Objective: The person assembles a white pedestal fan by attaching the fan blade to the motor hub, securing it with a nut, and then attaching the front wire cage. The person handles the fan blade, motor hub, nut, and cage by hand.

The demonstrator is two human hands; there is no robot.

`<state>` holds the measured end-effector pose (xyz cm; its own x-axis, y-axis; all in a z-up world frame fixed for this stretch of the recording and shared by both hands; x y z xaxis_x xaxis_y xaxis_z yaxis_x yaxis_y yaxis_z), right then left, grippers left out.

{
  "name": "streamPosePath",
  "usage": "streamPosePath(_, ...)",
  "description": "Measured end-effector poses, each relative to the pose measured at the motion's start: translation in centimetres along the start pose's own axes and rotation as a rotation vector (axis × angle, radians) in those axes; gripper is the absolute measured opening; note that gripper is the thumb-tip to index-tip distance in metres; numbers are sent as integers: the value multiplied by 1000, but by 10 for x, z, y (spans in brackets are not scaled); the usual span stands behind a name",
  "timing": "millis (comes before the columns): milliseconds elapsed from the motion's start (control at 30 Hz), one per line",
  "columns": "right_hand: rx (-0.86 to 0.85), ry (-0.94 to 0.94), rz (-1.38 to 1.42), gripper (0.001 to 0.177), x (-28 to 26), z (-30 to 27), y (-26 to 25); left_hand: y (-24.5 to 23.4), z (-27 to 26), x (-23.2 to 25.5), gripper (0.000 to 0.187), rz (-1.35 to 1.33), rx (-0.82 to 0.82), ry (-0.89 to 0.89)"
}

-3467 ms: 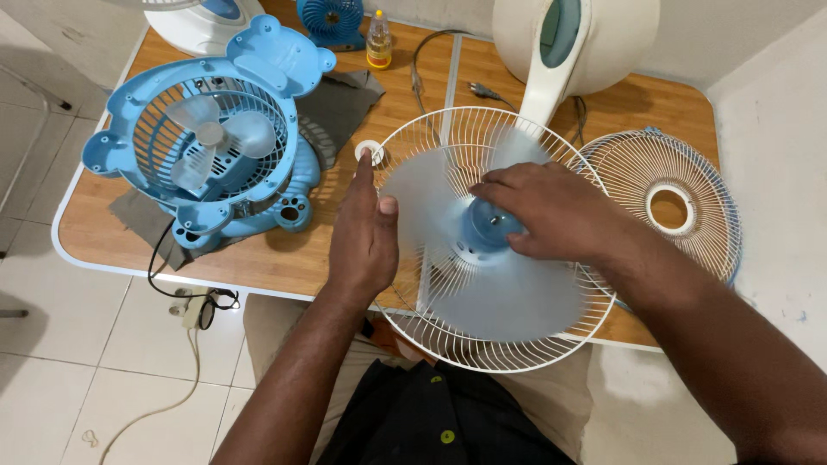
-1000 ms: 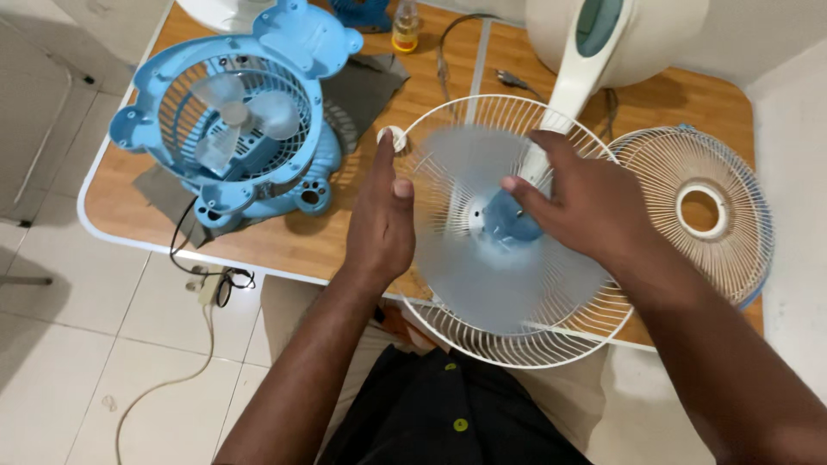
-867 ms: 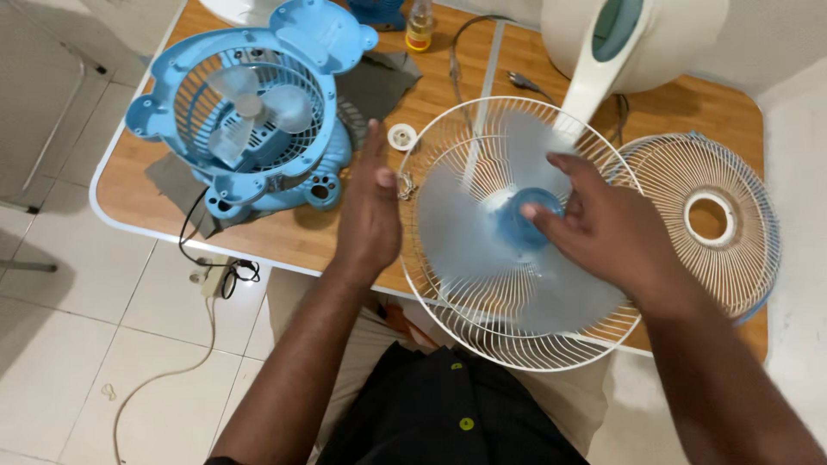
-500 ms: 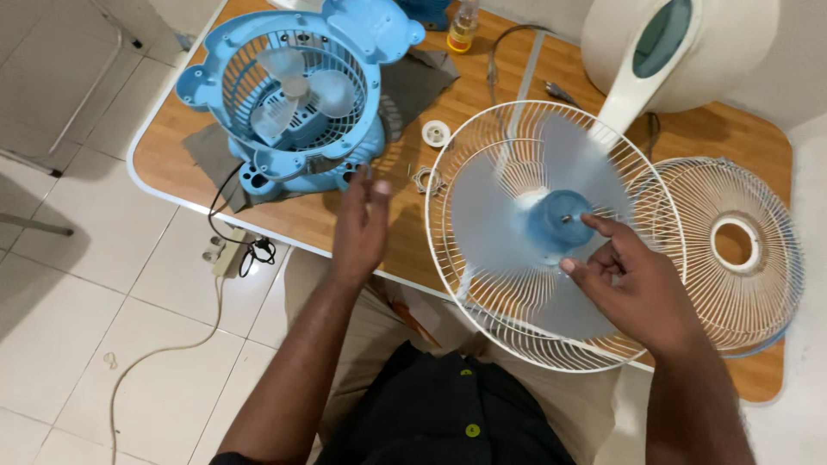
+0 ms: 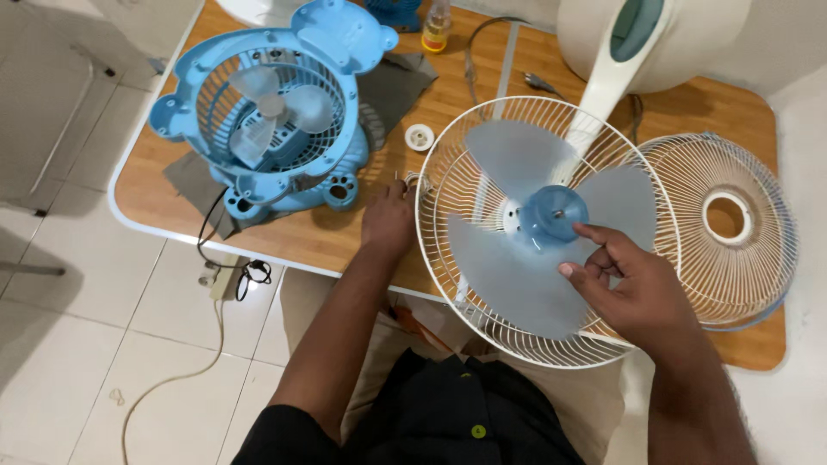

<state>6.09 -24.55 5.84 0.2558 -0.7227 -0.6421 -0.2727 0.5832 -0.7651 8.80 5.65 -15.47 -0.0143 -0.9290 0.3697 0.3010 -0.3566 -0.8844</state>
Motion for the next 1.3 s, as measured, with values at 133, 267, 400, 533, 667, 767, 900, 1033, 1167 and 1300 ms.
streamPosePath(133,39,1,-16,55,0,-1,-10,23,10,-6,35,77,-116,-14)
streamPosePath(267,33,45,-28,54,9,0,-11,23,12,-7,35,88,-165,-31)
streamPosePath(400,15,39,45,51,15,-1,-7,9,2,-20,27,-350,-61,-340)
streamPosePath(533,21,62,78,49,23,-2,-10,-11,-16,-19,24,-746,147,-158)
streamPosePath(667,20,58,93,48,28,0,-11,-13,-41,-37,23,-1286,167,-599)
streamPosePath(767,30,37,98,45,29,1,-8,-49,-54,-36,22,-1355,318,-640)
streamPosePath(900,41,-33,72,42,28,1,-6,-117,-58,-7,19,-1400,503,-527)
streamPosePath(1033,114,-142,109,40,21,-4,-12,-172,-58,46,21,-1405,464,-385)
streamPosePath(1167,207,-270,115,41,8,-18,-15,-167,-48,115,27,-1629,73,-329)
streamPosePath(1300,203,-372,148,54,-8,-30,-12,-138,-38,156,29,-1818,-269,-428)
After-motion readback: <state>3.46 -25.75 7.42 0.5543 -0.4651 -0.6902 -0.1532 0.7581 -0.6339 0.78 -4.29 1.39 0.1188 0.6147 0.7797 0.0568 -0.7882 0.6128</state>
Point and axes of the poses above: each hand's wrist, its own z-axis towards the middle knuckle, its own y-axis out of the palm, x = y × z, the point moved 5 cm from there along z, towards the middle knuckle, and after that the axes turned 4 degrees about -z, right-handed, at the moved point
